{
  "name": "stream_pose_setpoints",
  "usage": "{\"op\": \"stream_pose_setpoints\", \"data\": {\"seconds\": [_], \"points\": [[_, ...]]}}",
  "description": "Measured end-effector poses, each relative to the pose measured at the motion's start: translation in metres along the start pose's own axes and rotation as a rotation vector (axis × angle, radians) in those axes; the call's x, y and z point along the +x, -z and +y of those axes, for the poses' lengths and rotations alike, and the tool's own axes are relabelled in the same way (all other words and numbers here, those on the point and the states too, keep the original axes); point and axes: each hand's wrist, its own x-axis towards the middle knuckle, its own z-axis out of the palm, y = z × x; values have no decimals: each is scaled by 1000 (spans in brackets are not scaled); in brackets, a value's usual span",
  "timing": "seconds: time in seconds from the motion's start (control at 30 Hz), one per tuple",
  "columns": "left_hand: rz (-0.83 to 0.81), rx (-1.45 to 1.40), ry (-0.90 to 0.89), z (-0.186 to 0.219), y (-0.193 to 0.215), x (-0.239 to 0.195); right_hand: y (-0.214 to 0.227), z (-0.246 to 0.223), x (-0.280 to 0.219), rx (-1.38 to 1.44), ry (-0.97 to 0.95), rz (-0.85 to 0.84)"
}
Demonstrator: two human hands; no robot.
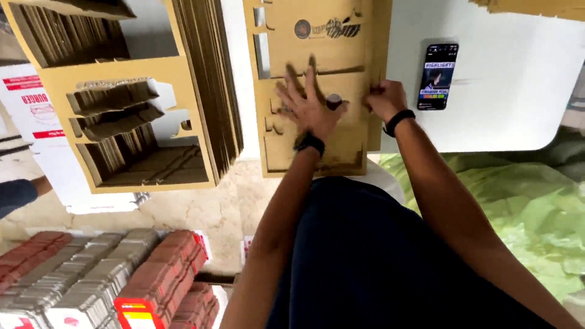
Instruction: Folding and organizing cardboard inserts for packaging bouquet handles.
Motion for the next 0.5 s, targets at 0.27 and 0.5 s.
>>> {"op": "stream_pose_setpoints", "data": {"seconds": [0.27, 0.5], "points": [[-215, 43, 229, -3, -19, 8, -4, 15, 23, -135, 24, 79], [-333, 36, 329, 6, -9, 19, -17, 14, 22, -204, 40, 150]]}}
